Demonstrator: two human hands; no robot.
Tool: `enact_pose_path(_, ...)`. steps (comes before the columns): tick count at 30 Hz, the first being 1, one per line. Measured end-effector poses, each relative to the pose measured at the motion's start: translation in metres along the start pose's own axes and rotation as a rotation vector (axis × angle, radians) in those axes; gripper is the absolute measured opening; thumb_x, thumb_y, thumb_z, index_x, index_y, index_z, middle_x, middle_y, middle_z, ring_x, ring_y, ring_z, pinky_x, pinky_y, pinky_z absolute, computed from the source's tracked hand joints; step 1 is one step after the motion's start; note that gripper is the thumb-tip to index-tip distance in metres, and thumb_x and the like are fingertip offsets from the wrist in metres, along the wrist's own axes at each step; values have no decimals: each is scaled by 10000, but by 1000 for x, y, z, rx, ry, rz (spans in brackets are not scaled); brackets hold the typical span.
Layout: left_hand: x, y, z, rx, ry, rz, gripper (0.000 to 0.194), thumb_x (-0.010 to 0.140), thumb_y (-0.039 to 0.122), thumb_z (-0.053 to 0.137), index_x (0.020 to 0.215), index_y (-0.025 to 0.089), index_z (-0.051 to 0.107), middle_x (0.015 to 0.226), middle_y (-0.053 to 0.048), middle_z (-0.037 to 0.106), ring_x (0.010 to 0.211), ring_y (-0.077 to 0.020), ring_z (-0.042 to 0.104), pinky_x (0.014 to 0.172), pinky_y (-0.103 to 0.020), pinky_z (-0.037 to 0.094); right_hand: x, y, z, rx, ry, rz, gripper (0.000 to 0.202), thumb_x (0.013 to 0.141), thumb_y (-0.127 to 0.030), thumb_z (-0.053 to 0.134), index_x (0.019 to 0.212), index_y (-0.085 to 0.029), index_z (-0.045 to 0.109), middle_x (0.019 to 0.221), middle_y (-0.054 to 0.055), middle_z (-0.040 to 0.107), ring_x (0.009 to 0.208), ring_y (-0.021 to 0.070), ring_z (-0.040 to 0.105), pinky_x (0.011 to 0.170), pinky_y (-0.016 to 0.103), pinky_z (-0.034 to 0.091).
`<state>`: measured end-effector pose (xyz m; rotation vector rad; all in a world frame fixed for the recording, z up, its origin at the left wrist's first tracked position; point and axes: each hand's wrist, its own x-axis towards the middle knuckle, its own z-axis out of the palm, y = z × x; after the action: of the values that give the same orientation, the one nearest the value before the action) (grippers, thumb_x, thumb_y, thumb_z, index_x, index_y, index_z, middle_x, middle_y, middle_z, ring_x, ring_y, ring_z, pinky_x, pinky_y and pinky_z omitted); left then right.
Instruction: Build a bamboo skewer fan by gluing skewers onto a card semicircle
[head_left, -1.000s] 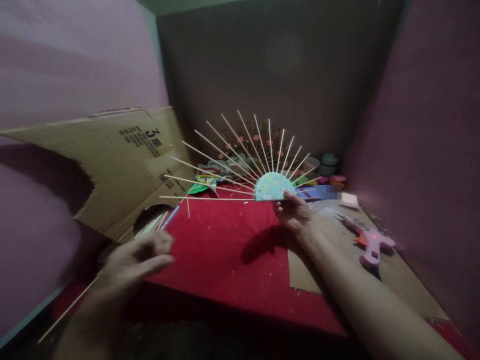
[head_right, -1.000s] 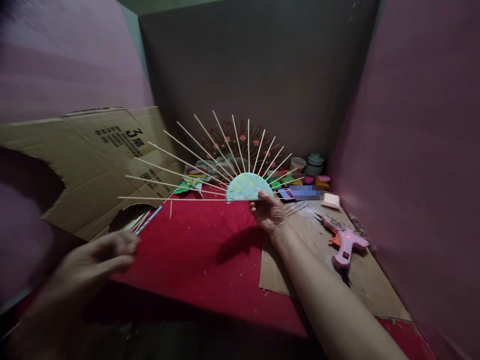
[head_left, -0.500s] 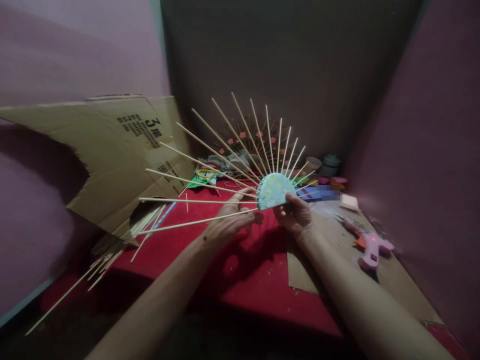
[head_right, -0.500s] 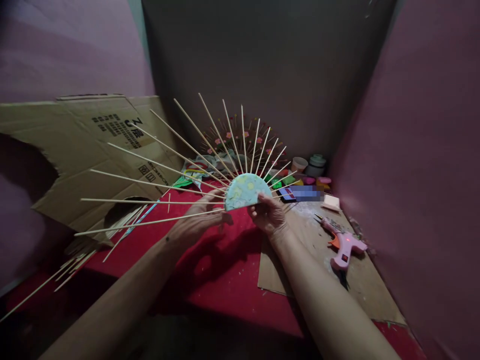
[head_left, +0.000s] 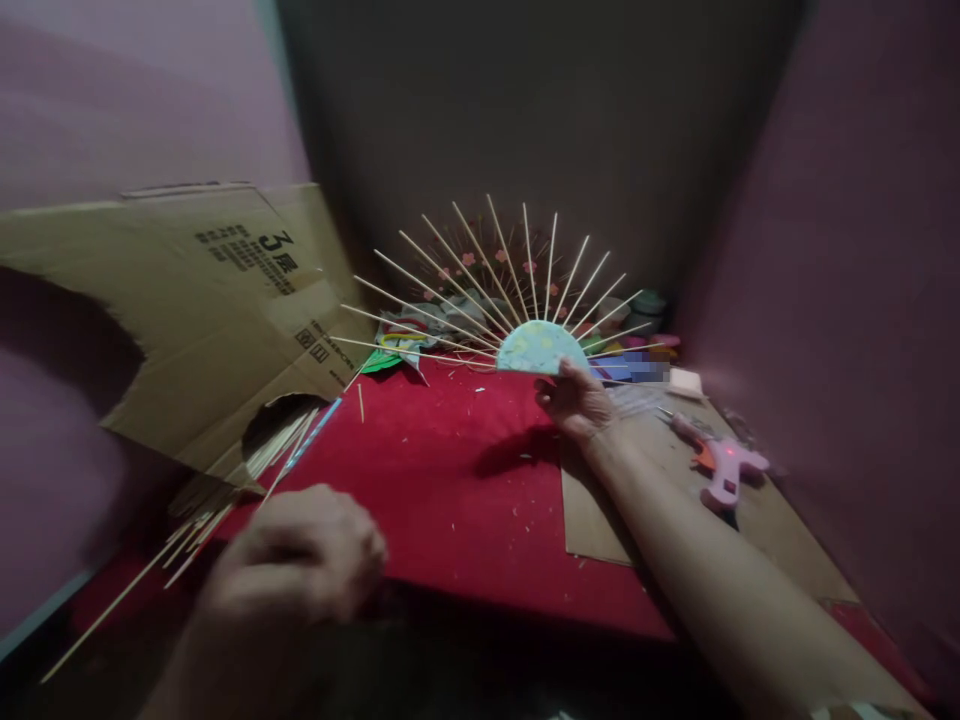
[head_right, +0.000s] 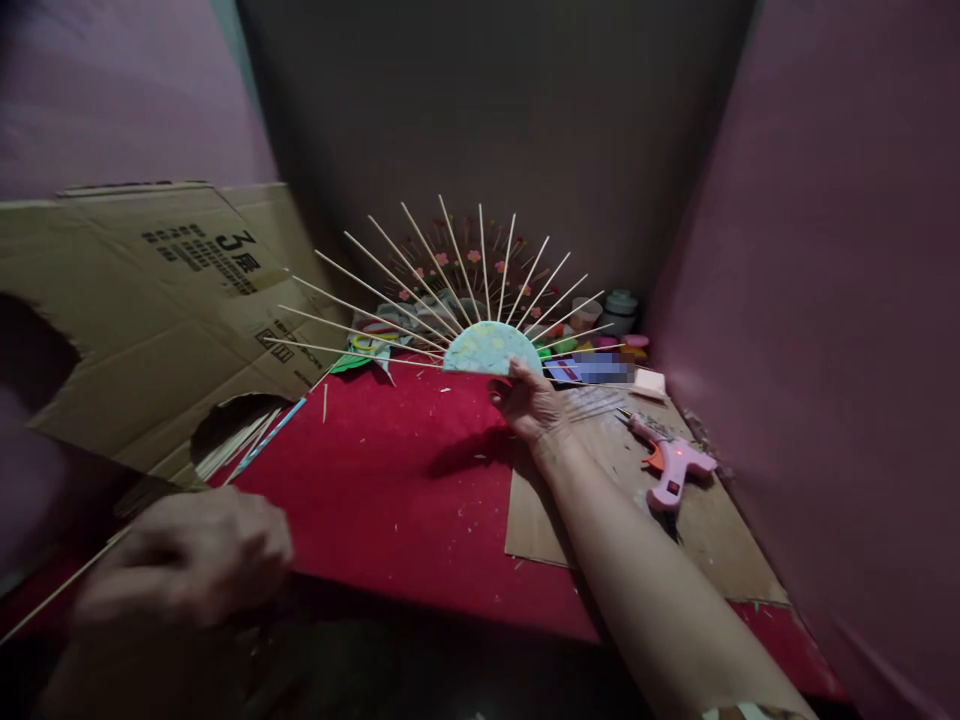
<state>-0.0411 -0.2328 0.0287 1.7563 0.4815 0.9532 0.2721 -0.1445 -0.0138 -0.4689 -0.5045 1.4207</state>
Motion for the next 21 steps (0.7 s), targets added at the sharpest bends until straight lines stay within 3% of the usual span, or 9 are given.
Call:
enact_pose_path(2,-5,5,-13,-121,-68,177,339,792,460,591,534,240,599,332,17,377,314,-113,401,360,-231,375,0,1,0,-12,2,6,214,624,-159,714,799,-213,601,655,-44,697,540,145,635,480,240,476)
enact_pose_path(3,-2,5,-15,-92,-38,148,301,791,428,610,558,238,592,370,22,399,341,-107,400,374,-224,370,0,2,0,-18,0,9,210,627,-161,713,799,-213,604,656,-41,699,542,147,638,495,248,483)
enact_pose_path(5,14,-1,-13,128,88,-51,225,749,347,683,592,221,583,487,18,482,437,-103,436,428,-215,366,-1,1,3,-28,-5,10,194,637,-168,707,796,-216,607,651,-38,700,545,152,643,519,263,494)
enact_pose_path(6,26,-8,-8,274,37,-189,161,733,306,703,642,212,610,565,6,546,501,-110,480,469,-214,381,-2,0,4,-32,-10,8,184,644,-174,702,795,-220,608,652,-37,701,551,155,646,531,270,499)
enact_pose_path(7,40,-17,-1,366,10,-235,115,745,300,683,703,206,631,640,-4,585,566,-120,510,522,-221,405,-2,-1,5,-36,-15,4,176,652,-180,699,795,-224,607,654,-38,701,557,156,649,543,276,502)
enact_pose_path(11,99,-66,34,560,-189,-148,103,760,254,596,760,182,671,785,-31,657,741,-156,574,701,-250,438,-4,-8,8,-51,-35,-16,147,684,-206,690,800,-231,603,647,-44,696,580,154,654,580,286,507)
enact_pose_path(14,128,-96,57,588,-205,-163,93,660,221,675,741,177,684,725,-11,627,671,-148,548,614,-233,409,-5,-10,8,-60,-41,-16,134,694,-214,683,799,-229,600,650,-40,697,576,151,650,589,291,510)
enact_pose_path(17,140,-107,68,608,-226,-159,44,608,166,688,599,178,647,625,12,578,626,-140,519,591,-231,379,-5,-10,6,-58,-42,-13,141,689,-211,680,806,-223,601,663,-30,704,580,153,651,595,295,512)
enact_pose_path(21,153,-101,71,624,-201,-125,112,663,127,589,565,168,625,619,-7,591,637,-146,530,635,-250,386,-4,-10,7,-37,-42,-19,121,704,-209,664,799,-225,591,652,-36,696,588,152,650,604,293,507)
